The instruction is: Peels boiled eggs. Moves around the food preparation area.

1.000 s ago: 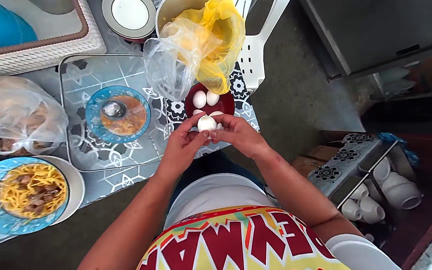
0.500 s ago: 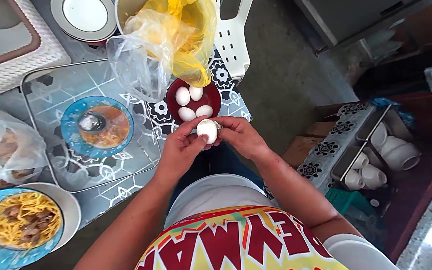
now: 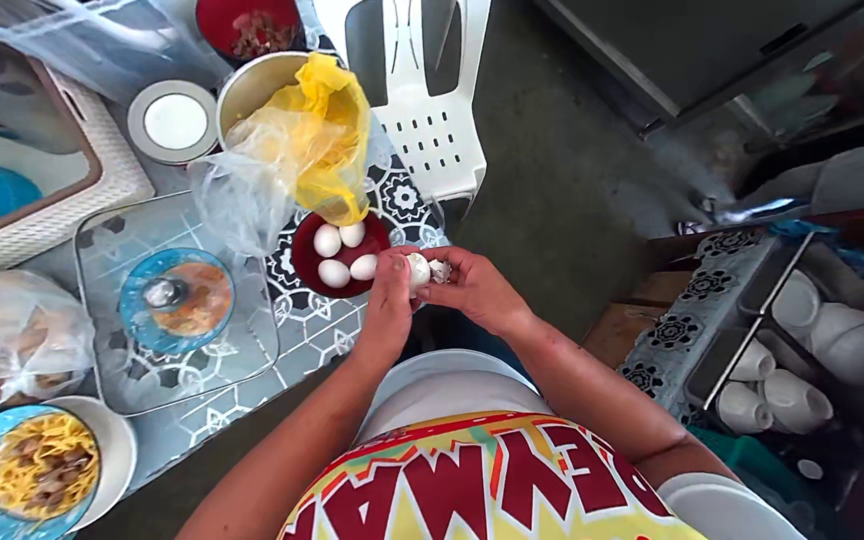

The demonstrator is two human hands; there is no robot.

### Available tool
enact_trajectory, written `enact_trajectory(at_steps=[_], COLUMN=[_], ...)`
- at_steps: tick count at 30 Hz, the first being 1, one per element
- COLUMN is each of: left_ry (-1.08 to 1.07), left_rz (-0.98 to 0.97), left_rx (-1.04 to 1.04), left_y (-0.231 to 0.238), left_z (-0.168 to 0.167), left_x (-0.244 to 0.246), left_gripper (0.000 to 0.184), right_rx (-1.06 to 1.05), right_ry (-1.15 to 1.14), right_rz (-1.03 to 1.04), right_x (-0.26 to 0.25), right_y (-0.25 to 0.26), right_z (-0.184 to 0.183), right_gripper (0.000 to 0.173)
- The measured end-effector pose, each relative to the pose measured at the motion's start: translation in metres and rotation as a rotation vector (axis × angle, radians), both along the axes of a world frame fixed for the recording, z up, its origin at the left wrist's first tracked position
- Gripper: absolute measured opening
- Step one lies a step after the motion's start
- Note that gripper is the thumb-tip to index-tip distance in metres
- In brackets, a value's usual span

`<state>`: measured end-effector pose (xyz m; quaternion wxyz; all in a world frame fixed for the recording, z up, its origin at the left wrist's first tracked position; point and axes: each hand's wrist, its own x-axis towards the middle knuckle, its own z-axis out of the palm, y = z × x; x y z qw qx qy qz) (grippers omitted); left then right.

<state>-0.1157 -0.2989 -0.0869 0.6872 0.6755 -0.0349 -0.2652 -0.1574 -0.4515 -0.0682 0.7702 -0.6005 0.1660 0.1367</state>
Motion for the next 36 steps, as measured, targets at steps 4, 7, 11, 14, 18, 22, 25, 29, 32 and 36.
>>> enact_trajectory(at_steps=[4, 7, 11, 14, 18, 22, 25, 29, 32, 36], left_ry=[-0.083, -0.097, -0.044, 0.037, 0.271, 0.556, 0.584, 0.445, 0.367, 0.323], left_rz=[0.052, 0.057, 0.051, 0.048, 0.087, 0.178, 0.175, 0.153, 0.165, 0.212], left_rx=[0.051, 0.087, 0.109, 0.102, -0.056, -0.151, -0.153, -0.038, -0.007, -0.053], left_y=[-0.064, -0.11, -0.161, -0.188, -0.207, -0.213, -0.218, -0.224, -0.227, -0.224], left_z=[-0.004, -0.007, -0.01, -0.003, 0.0, 0.005, -0.004, -0.014, -0.014, -0.017], left_x=[-0.011, -0.018, -0.025, -0.025, -0.016, 0.0, 0.005, 0.013, 0.024, 0.047], left_gripper=[0.035, 0.038, 0.04, 0.049, 0.057, 0.065, 0.066, 0.053, 0.038, 0.033], right_rx=[-0.152, -0.272, -0.301, -0.216, 0.208, 0.269, 0.101, -0.116, -0.31, -0.319], right_ry=[-0.053, -0.082, -0.062, -0.052, -0.008, 0.099, 0.091, 0.038, 0.023, 0.012], right_rz=[-0.071, -0.065, -0.043, -0.072, -0.138, -0.216, -0.165, -0.019, -0.026, 0.017], right_x=[-0.01, -0.018, -0.026, -0.032, -0.034, -0.025, -0.014, 0.006, 0.024, 0.054], right_y=[-0.045, -0.086, -0.139, -0.17, -0.206, -0.224, -0.22, -0.208, -0.201, -0.2], right_z=[0.0, 0.0, -0.003, -0.007, -0.018, -0.027, -0.035, -0.029, -0.023, -0.016], right_gripper=[0.041, 0.035, 0.034, 0.03, 0.023, 0.021, 0.023, 0.048, 0.04, 0.033])
